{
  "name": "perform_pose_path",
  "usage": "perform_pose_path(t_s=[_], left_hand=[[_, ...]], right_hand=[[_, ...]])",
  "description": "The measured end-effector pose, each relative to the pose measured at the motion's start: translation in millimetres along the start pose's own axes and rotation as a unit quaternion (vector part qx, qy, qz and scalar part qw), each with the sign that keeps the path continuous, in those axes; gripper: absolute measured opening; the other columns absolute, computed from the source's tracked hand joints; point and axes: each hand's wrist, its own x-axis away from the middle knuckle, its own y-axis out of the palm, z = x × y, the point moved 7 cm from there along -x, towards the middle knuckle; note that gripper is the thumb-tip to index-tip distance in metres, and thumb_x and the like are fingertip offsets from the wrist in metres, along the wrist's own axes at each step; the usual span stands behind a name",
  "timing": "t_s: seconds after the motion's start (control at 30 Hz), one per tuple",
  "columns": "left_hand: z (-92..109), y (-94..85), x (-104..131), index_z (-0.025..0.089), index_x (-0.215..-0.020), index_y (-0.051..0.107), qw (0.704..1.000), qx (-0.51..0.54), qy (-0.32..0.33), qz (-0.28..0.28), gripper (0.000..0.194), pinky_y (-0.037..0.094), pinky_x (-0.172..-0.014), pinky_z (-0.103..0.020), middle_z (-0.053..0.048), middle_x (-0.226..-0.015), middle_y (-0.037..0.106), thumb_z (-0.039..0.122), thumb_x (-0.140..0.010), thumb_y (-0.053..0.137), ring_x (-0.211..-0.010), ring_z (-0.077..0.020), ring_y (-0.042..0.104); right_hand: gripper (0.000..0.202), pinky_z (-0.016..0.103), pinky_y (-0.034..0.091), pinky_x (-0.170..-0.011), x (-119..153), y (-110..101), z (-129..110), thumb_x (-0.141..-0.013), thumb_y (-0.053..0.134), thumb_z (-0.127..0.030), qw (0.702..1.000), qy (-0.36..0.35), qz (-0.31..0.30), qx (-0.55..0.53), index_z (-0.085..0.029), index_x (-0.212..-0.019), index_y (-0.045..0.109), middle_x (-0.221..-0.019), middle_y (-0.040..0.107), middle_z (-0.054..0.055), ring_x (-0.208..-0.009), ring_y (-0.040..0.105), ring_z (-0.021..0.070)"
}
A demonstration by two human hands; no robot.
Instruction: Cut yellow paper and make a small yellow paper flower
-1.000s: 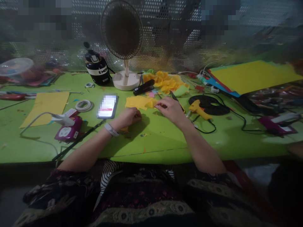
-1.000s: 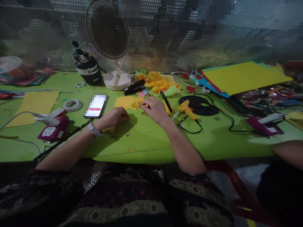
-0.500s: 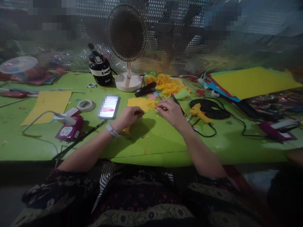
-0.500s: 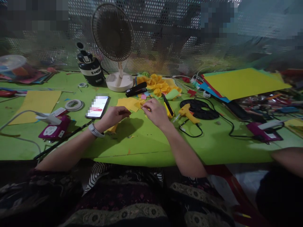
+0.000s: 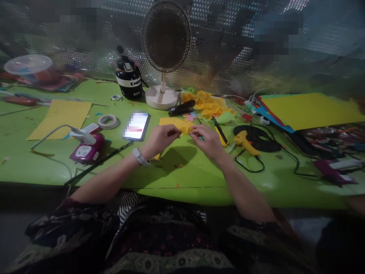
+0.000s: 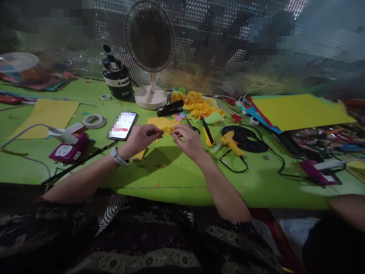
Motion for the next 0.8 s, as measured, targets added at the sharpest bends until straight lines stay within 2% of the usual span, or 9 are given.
perform_pose_path(t_s=[0.4, 0.6, 0.8], left_hand=[[-23.5, 10.6, -2.7, 0.015, -0.085, 0.076, 0.991, 0.106, -0.077, -0.009, 0.011, 0.061, -0.073, -0.030, -0.008, -0.081, 0.079, 0.025, -0.083, 0.070, -0.075, -0.0174, 0.075], [-27.9, 13.8, -2.7, 0.014, -0.085, 0.076, 0.986, 0.133, -0.096, -0.016, 0.009, 0.063, -0.075, -0.031, -0.008, -0.081, 0.079, 0.021, -0.080, 0.071, -0.075, -0.0166, 0.076], [-29.7, 14.0, -2.1, 0.014, -0.085, 0.076, 0.985, 0.137, -0.104, -0.014, 0.009, 0.063, -0.075, -0.032, -0.009, -0.081, 0.079, 0.019, -0.080, 0.070, -0.074, -0.0171, 0.076]], right_hand=[[0.016, 0.043, 0.054, -0.095, 1.7, 5.5, -7.1, -0.100, 0.054, -0.025, 0.998, -0.021, -0.041, 0.047, -0.023, -0.095, 0.069, -0.112, 0.076, 0.010, -0.107, 0.071, 0.0257], [0.019, 0.046, 0.055, -0.095, 1.8, 10.1, -9.6, -0.101, 0.052, -0.024, 0.995, -0.021, -0.071, 0.063, -0.022, -0.098, 0.071, -0.115, 0.075, 0.011, -0.108, 0.071, 0.0268], [0.020, 0.042, 0.057, -0.091, 1.5, 8.7, -11.6, -0.101, 0.052, -0.024, 0.994, -0.036, -0.065, 0.076, -0.022, -0.097, 0.071, -0.112, 0.076, 0.011, -0.104, 0.072, 0.0255]])
